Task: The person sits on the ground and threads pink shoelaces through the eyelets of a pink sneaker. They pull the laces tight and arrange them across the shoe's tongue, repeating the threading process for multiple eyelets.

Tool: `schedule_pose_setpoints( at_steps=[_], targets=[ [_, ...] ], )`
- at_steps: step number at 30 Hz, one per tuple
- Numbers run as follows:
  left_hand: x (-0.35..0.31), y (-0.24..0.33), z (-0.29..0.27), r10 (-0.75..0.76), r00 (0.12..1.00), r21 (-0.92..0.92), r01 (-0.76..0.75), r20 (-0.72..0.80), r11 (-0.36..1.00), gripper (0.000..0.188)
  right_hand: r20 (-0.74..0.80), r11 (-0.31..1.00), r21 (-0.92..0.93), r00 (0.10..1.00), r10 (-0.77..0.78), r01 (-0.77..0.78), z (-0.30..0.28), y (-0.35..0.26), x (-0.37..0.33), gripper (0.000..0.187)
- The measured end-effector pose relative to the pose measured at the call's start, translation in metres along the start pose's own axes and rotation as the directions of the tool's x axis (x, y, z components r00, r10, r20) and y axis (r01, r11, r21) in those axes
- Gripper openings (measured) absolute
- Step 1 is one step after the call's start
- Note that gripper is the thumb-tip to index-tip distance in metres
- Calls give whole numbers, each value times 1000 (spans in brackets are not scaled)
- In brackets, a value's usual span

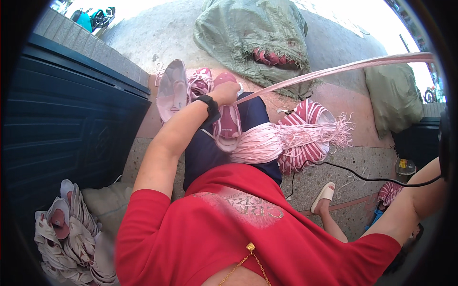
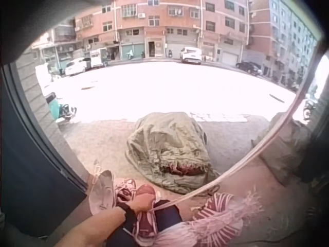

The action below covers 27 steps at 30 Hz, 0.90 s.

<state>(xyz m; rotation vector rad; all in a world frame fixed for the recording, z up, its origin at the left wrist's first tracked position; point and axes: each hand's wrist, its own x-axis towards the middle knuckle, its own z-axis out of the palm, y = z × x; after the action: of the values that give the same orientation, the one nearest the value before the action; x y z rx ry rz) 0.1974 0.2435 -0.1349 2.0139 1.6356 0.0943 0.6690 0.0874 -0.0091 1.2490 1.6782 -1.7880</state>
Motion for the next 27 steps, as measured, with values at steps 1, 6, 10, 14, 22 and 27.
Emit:
schedule_pose_setpoints(
  at_steps=[1,6,10,14,22,27],
  targets=[
    [7,4,2,14,997,82,-20,70,996,26,9,999,14,999,51,-51,11,14,4,27],
    [25,4,11,73,983,145,-98,166,985,22,11,977,49,979,206,-206,33,54,10,28],
    [25,12,1,-1,965,53,-13,263,999,25,-5,969,59,971,241,-240,36,64,11,29],
    [32,-18,19,53,995,-94,-46,81,995,28,-2,967,48,968,252,-252,35,66,15,29],
    [-19,8,-36,206,937,-463,-56,281,885,33,4,968,27,969,248,-248,34,71,16,31],
    [-91,53,-151,149,986,-678,-62,71,732,21,2,967,31,967,253,-253,38,76,10,32]
  ],
)
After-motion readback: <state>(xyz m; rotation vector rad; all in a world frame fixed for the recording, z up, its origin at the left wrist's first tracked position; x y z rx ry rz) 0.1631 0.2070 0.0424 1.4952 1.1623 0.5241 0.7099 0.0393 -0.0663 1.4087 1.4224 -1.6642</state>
